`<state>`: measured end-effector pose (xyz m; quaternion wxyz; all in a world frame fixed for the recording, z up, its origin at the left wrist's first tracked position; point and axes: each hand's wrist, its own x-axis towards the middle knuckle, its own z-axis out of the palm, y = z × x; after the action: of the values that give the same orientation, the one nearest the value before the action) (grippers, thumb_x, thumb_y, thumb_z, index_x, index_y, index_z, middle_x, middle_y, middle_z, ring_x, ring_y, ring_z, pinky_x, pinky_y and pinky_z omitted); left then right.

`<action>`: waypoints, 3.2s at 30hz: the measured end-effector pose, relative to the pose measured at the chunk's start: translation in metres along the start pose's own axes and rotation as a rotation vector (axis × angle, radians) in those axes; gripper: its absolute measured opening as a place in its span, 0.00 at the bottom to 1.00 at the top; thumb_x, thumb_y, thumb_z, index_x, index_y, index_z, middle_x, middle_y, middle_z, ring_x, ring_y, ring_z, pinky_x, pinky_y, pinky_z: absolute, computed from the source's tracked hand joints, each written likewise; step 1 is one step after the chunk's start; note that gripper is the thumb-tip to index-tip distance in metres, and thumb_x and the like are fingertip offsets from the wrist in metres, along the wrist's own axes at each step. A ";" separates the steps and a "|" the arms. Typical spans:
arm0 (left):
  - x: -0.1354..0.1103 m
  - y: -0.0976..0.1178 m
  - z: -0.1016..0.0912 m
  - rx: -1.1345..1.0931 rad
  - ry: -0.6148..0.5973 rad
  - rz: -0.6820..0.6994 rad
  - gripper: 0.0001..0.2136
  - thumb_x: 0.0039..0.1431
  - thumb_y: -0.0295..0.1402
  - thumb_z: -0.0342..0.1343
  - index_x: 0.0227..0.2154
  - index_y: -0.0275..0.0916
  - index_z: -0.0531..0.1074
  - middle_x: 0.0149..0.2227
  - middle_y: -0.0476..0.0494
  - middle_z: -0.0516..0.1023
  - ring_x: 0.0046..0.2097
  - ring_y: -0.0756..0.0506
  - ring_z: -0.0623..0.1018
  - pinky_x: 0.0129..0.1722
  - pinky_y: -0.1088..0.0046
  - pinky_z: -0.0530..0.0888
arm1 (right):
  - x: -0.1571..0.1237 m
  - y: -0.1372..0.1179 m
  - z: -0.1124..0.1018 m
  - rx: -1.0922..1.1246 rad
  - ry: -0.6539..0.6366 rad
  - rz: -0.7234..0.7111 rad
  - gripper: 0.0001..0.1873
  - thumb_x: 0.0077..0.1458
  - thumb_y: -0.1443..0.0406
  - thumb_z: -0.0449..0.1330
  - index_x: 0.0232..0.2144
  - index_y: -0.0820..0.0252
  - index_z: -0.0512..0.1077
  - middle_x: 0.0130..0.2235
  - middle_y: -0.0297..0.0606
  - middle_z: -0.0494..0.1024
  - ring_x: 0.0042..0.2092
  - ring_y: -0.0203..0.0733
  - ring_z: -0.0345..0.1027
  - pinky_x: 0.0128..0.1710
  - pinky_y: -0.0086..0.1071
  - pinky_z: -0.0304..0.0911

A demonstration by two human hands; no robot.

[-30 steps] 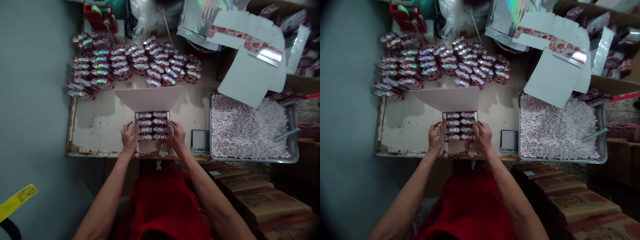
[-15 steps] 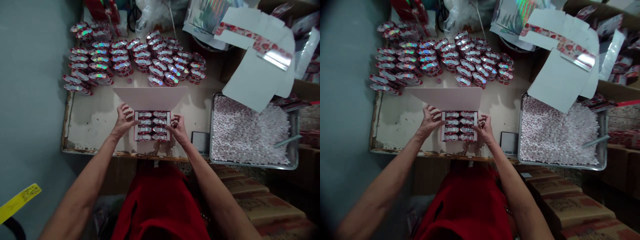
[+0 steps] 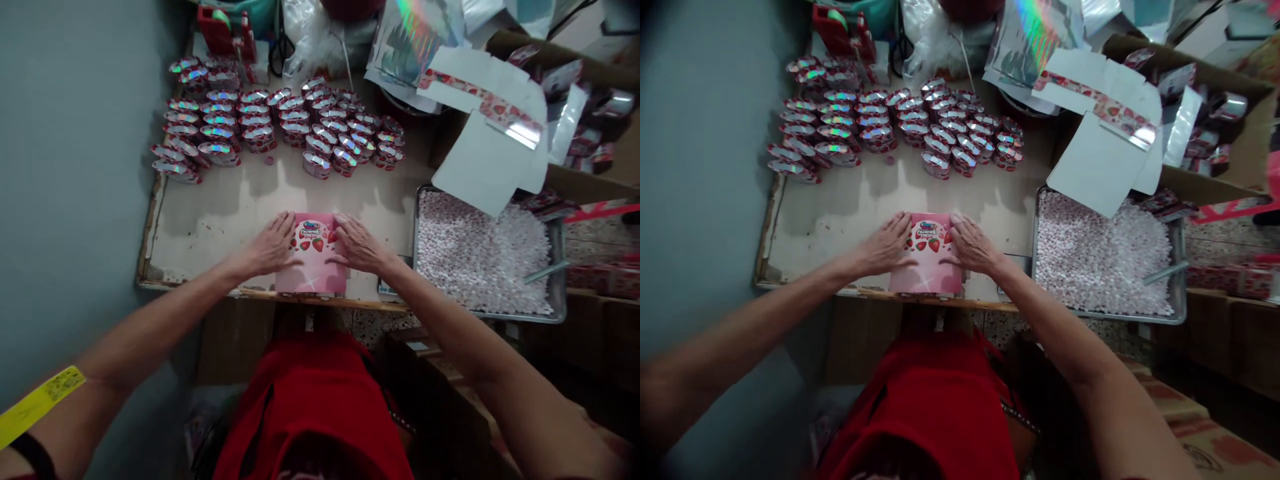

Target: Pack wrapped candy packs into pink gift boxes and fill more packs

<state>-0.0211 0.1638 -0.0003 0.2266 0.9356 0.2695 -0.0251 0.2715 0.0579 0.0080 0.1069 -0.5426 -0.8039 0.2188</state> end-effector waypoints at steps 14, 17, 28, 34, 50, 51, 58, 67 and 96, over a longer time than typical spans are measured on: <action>0.027 -0.012 0.015 -0.216 0.254 -0.107 0.49 0.55 0.56 0.68 0.72 0.36 0.58 0.76 0.24 0.50 0.77 0.23 0.47 0.72 0.36 0.44 | 0.064 -0.057 0.065 -0.225 0.170 0.269 0.49 0.57 0.46 0.67 0.72 0.62 0.56 0.74 0.61 0.53 0.75 0.75 0.40 0.69 0.71 0.45; -0.007 0.022 0.042 -0.407 0.667 -0.488 0.34 0.65 0.52 0.61 0.65 0.34 0.67 0.67 0.25 0.66 0.71 0.30 0.63 0.71 0.46 0.57 | 0.084 -0.046 0.039 -0.234 0.112 0.248 0.45 0.56 0.48 0.68 0.69 0.59 0.62 0.69 0.58 0.64 0.69 0.73 0.55 0.65 0.66 0.56; 0.028 0.145 0.123 -0.802 0.694 -0.574 0.18 0.60 0.28 0.63 0.53 0.41 0.77 0.55 0.37 0.78 0.59 0.37 0.73 0.62 0.56 0.69 | 0.093 -0.023 0.001 -0.135 0.051 0.126 0.50 0.43 0.51 0.74 0.66 0.61 0.68 0.60 0.54 0.75 0.59 0.65 0.69 0.61 0.62 0.64; 0.039 0.143 0.120 -0.767 0.683 -0.669 0.16 0.55 0.28 0.65 0.48 0.41 0.80 0.54 0.37 0.78 0.59 0.35 0.72 0.62 0.55 0.68 | 0.095 -0.017 -0.003 -0.116 0.057 0.118 0.48 0.46 0.47 0.71 0.65 0.59 0.68 0.60 0.51 0.76 0.58 0.63 0.72 0.59 0.60 0.67; 0.022 0.098 0.123 -0.776 1.063 -0.843 0.14 0.67 0.33 0.61 0.54 0.37 0.75 0.52 0.36 0.78 0.55 0.39 0.77 0.58 0.57 0.76 | 0.082 -0.029 0.021 -0.327 0.101 0.124 0.44 0.49 0.52 0.67 0.66 0.56 0.64 0.60 0.52 0.74 0.59 0.63 0.63 0.60 0.57 0.58; 0.018 0.081 0.120 -0.728 1.120 -0.846 0.18 0.68 0.35 0.61 0.58 0.37 0.72 0.56 0.34 0.77 0.58 0.38 0.75 0.60 0.56 0.74 | 0.082 -0.030 0.022 -0.325 0.110 0.126 0.43 0.50 0.52 0.67 0.66 0.55 0.64 0.60 0.52 0.74 0.59 0.63 0.63 0.59 0.57 0.58; 0.010 -0.018 0.101 -0.509 0.872 -0.355 0.26 0.62 0.47 0.67 0.61 0.47 0.75 0.64 0.38 0.73 0.61 0.38 0.73 0.64 0.58 0.69 | 0.082 -0.029 0.018 -0.323 0.077 0.049 0.45 0.53 0.51 0.67 0.70 0.54 0.60 0.63 0.53 0.72 0.59 0.61 0.64 0.59 0.53 0.57; 0.010 -0.033 0.107 -0.440 0.833 -0.281 0.23 0.56 0.51 0.70 0.53 0.51 0.82 0.59 0.40 0.75 0.57 0.37 0.73 0.62 0.55 0.68 | 0.075 -0.027 0.009 -0.292 0.075 0.057 0.41 0.58 0.49 0.64 0.70 0.51 0.62 0.60 0.50 0.74 0.57 0.60 0.65 0.56 0.51 0.60; 0.019 -0.002 0.115 -0.894 1.110 -0.399 0.13 0.59 0.35 0.70 0.46 0.38 0.83 0.50 0.37 0.82 0.51 0.44 0.81 0.56 0.63 0.78 | 0.116 -0.079 0.011 -0.383 0.003 -0.103 0.28 0.67 0.56 0.57 0.67 0.53 0.64 0.70 0.50 0.63 0.70 0.61 0.53 0.66 0.58 0.56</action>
<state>0.0028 0.1246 -0.1075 0.4074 0.5623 0.4940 0.5233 0.1568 0.1375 0.0278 0.0140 -0.5114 -0.8575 0.0553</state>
